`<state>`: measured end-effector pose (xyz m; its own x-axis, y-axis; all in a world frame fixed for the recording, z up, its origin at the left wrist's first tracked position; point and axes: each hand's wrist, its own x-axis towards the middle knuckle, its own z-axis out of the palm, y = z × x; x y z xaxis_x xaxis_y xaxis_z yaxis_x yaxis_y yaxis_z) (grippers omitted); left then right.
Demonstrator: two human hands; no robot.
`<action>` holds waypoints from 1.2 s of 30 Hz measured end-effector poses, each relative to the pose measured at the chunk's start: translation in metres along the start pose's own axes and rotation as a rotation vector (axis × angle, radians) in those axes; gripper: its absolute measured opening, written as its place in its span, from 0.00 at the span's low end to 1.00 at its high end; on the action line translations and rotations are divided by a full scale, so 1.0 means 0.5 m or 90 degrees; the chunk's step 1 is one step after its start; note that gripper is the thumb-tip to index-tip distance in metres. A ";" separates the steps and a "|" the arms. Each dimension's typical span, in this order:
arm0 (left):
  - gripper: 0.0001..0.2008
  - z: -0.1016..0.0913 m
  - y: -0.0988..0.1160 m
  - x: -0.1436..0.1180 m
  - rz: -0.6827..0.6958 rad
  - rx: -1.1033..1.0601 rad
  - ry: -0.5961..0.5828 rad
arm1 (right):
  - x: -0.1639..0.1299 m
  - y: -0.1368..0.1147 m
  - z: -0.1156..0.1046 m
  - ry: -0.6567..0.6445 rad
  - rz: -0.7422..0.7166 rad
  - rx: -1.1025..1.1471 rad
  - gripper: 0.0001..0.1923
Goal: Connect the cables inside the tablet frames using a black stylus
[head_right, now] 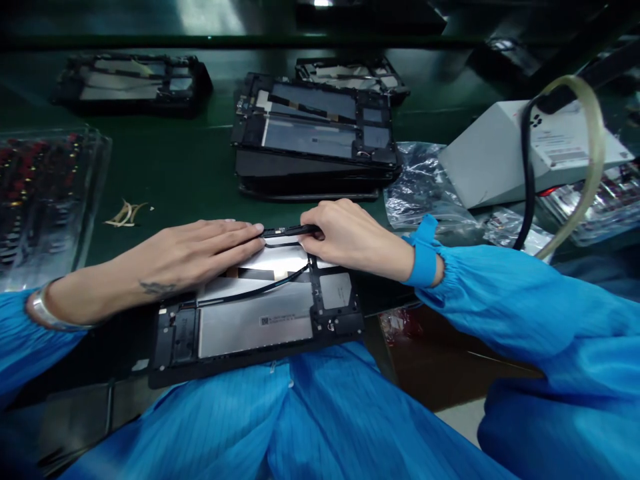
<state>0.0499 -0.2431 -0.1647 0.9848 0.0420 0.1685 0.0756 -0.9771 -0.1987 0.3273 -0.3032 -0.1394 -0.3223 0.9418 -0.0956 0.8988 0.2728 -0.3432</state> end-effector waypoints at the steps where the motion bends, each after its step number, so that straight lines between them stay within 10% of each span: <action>1: 0.21 0.001 0.001 0.000 0.005 0.011 0.009 | 0.001 0.000 0.000 -0.004 0.001 -0.004 0.09; 17: 0.22 -0.018 0.021 0.039 0.023 0.137 -0.034 | 0.005 0.004 0.005 -0.005 -0.004 -0.029 0.08; 23: 0.21 -0.024 0.028 0.094 0.001 0.134 -0.076 | -0.075 -0.049 0.015 0.395 -0.134 0.199 0.07; 27: 0.21 -0.015 -0.001 0.117 -0.063 -0.004 -0.100 | -0.152 -0.148 0.089 0.304 -0.284 0.567 0.27; 36: 0.17 -0.051 -0.078 0.144 -0.278 -0.468 -0.151 | -0.124 -0.202 0.222 0.465 -0.301 0.519 0.27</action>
<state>0.1141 -0.2074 -0.1203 0.9042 0.4048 -0.1365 0.4131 -0.7471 0.5208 0.2235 -0.4109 -0.2024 -0.0888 0.7425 0.6639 0.1969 0.6665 -0.7191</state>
